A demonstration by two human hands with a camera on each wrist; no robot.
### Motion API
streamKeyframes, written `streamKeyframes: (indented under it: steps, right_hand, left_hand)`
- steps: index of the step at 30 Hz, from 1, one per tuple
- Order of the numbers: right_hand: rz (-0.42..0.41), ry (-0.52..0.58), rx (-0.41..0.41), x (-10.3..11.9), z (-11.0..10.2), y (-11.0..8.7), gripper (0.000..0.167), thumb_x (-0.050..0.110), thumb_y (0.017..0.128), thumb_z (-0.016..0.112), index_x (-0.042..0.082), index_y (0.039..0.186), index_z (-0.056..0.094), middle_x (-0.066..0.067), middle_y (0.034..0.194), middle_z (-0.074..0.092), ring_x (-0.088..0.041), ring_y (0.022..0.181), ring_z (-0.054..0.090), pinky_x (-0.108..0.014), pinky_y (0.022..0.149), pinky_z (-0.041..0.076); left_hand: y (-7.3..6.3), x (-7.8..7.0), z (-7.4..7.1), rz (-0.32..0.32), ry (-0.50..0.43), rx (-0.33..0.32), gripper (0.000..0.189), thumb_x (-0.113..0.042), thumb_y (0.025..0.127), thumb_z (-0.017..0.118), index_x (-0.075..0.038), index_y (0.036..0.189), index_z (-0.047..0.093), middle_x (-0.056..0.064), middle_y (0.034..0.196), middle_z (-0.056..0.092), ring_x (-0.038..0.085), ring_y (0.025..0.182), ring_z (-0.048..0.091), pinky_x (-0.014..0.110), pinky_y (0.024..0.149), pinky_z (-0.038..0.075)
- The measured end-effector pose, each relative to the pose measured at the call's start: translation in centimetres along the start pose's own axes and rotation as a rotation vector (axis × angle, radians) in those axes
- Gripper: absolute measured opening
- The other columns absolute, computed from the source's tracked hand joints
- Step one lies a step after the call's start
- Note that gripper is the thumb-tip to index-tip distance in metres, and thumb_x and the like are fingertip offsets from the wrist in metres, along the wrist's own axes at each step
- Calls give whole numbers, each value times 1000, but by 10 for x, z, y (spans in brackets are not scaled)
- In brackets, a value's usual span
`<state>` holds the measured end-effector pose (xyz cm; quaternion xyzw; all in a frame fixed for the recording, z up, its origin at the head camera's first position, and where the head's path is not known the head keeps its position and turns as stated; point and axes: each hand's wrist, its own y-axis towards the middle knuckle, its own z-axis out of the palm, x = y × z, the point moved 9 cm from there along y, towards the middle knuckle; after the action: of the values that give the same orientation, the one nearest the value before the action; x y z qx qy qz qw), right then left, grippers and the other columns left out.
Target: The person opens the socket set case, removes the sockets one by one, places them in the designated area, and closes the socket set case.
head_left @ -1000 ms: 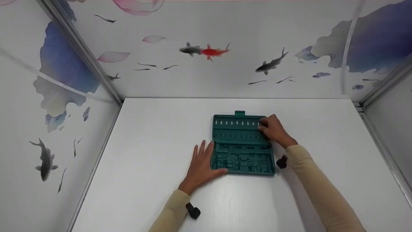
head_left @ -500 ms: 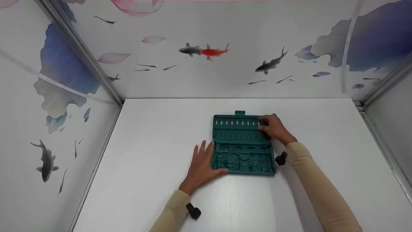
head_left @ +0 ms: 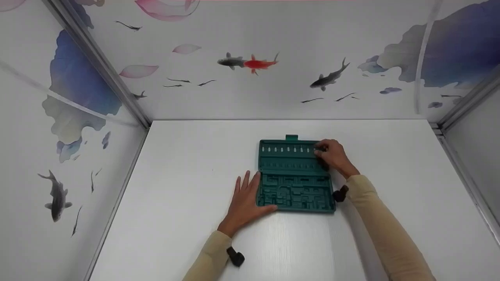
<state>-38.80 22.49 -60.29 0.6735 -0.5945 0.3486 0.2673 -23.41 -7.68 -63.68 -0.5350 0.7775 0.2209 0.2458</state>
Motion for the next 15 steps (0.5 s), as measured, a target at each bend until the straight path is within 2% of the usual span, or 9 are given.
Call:
streamKeyframes:
  steps: [6, 10, 15]
  right_hand:
    - [-26, 18, -80, -2, -1, 1, 20, 0, 106, 68, -12, 120, 75, -31, 120, 71, -39, 109, 62, -54, 98, 52]
    - [-17, 48, -113, -6, -2, -1, 19, -1, 107, 66, -11, 121, 75, -29, 120, 71, -37, 110, 60, -52, 100, 50]
    - [15, 123, -145, -7, -10, -5, 21, 7, 109, 67, -7, 124, 74, -24, 117, 69, -30, 105, 57, -40, 91, 50]
  left_hand:
    - [0, 2, 1, -15, 8, 10, 127, -82, 88, 73, -11, 177, 20, 12, 183, 22, 32, 171, 7, 56, 137, -1]
    - [0, 1, 1, -7, 4, 9, 127, -83, 88, 72, -11, 178, 19, 12, 183, 21, 32, 171, 6, 56, 137, -2]
    - [0, 1, 1, -1, 2, 1, 127, -84, 87, 72, -10, 177, 21, 13, 182, 23, 33, 171, 8, 58, 137, 0]
